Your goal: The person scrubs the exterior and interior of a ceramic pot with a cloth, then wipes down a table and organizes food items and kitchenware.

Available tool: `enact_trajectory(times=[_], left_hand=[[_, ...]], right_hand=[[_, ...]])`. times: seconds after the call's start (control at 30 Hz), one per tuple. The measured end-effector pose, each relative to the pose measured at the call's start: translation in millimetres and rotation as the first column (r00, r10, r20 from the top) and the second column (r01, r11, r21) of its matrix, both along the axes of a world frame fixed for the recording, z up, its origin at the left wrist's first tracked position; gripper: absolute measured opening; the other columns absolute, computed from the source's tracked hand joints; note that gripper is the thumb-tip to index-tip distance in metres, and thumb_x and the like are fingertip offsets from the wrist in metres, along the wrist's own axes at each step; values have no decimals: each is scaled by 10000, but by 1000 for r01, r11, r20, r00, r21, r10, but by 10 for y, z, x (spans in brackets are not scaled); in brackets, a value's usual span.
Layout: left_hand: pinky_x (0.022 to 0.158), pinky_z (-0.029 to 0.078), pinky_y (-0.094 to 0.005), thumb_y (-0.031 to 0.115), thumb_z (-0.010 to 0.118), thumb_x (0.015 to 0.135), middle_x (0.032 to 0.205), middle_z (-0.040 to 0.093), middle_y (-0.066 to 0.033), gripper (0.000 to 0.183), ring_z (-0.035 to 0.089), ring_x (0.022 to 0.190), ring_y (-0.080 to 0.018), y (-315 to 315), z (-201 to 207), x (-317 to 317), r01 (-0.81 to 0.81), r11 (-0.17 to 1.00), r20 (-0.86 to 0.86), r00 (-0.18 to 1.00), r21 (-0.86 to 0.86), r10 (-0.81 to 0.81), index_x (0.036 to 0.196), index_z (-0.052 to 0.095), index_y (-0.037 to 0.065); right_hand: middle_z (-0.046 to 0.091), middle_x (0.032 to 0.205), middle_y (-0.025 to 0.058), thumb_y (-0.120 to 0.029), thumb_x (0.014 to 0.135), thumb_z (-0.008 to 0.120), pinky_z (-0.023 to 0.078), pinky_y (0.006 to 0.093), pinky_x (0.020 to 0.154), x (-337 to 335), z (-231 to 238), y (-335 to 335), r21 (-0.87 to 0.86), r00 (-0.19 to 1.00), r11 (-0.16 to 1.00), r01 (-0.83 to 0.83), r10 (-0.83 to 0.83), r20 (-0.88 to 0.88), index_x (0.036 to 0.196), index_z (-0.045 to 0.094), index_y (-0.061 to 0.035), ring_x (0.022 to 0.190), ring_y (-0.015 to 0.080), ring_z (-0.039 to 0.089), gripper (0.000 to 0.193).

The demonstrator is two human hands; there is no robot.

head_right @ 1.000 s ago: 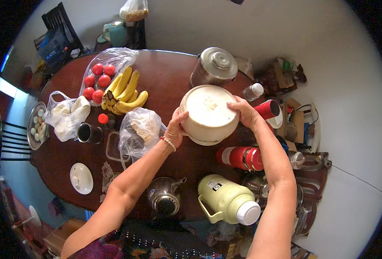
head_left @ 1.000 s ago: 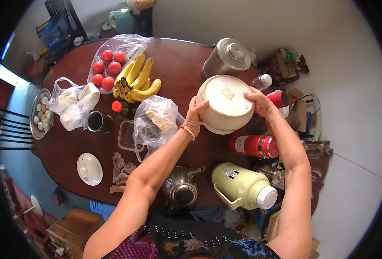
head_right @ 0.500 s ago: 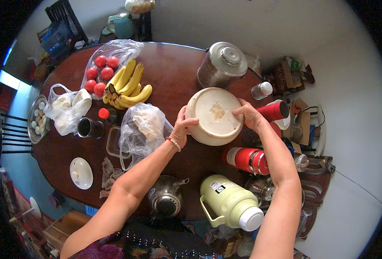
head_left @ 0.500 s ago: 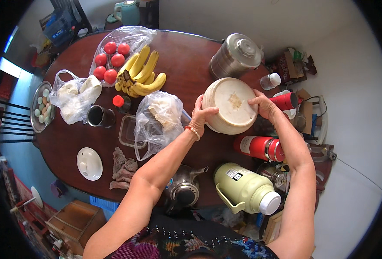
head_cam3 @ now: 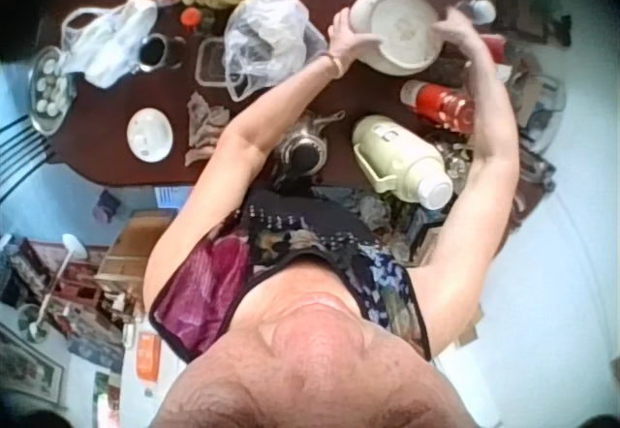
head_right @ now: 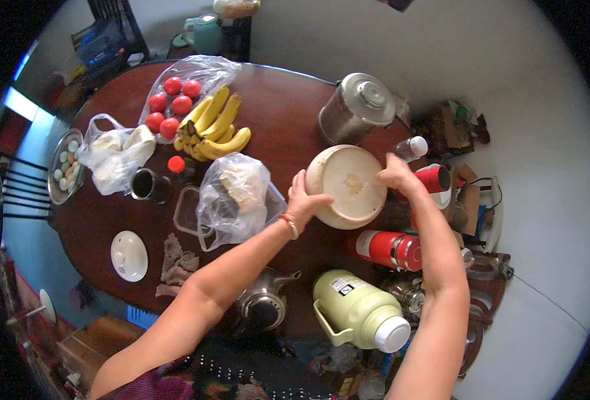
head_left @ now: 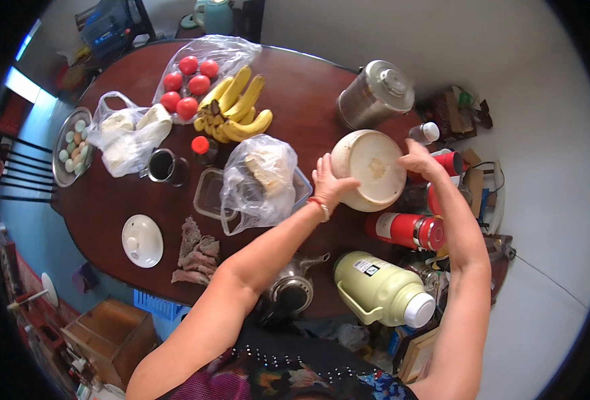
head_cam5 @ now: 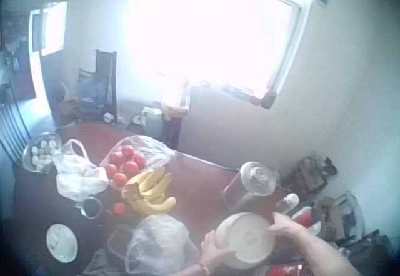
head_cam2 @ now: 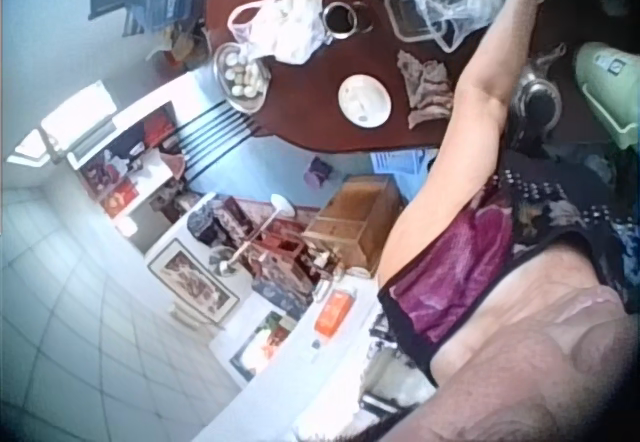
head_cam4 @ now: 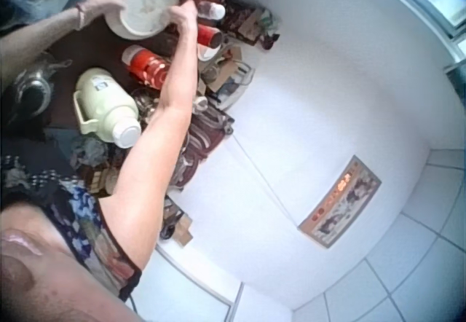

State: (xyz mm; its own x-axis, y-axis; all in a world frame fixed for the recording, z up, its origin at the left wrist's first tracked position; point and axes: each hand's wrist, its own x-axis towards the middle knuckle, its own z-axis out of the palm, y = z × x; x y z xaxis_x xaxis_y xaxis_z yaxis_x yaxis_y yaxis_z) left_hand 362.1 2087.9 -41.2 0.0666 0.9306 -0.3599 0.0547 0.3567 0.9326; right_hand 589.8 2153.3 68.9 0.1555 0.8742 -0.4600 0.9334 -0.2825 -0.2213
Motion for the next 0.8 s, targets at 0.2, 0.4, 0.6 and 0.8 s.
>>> enact_trajectory(times=[0.2,0.4,0.6,0.8], left_hand=[[958,416,-380,168,684,660,1179,533,-215,458,520,1127,-330,-787,623,-568,105,880,123,976,462,-181,1069,561,4],[1031,340,-420,124,683,661,1277,485,-190,408,442,1215,-345,-1481,962,-2762,136,782,-376,917,609,133,1048,595,32],[962,401,-436,135,712,674,1180,513,-185,509,487,1114,-343,-1921,-46,-4573,-337,781,-623,473,526,623,1137,534,19],[874,460,-325,156,701,791,1139,573,-128,475,565,1001,-206,-2032,-677,-5010,-750,659,-171,657,-55,734,1190,524,-30]], right_hand=[[594,1143,228,-165,782,624,414,397,942,-1055,921,-232,230,944,917,-327,305,126,1184,536,37,1098,330,557,458],[591,1021,157,-158,775,645,368,457,909,-2610,1117,-1019,212,605,568,-796,758,243,1017,565,-46,994,311,562,278],[596,940,195,-168,798,613,474,466,821,-4154,599,-1492,66,442,516,-854,787,-430,981,552,-7,944,370,587,251],[586,1003,256,-162,777,608,496,458,784,-5568,-604,-1813,156,597,712,-685,671,-439,1155,504,3,896,407,601,425]])
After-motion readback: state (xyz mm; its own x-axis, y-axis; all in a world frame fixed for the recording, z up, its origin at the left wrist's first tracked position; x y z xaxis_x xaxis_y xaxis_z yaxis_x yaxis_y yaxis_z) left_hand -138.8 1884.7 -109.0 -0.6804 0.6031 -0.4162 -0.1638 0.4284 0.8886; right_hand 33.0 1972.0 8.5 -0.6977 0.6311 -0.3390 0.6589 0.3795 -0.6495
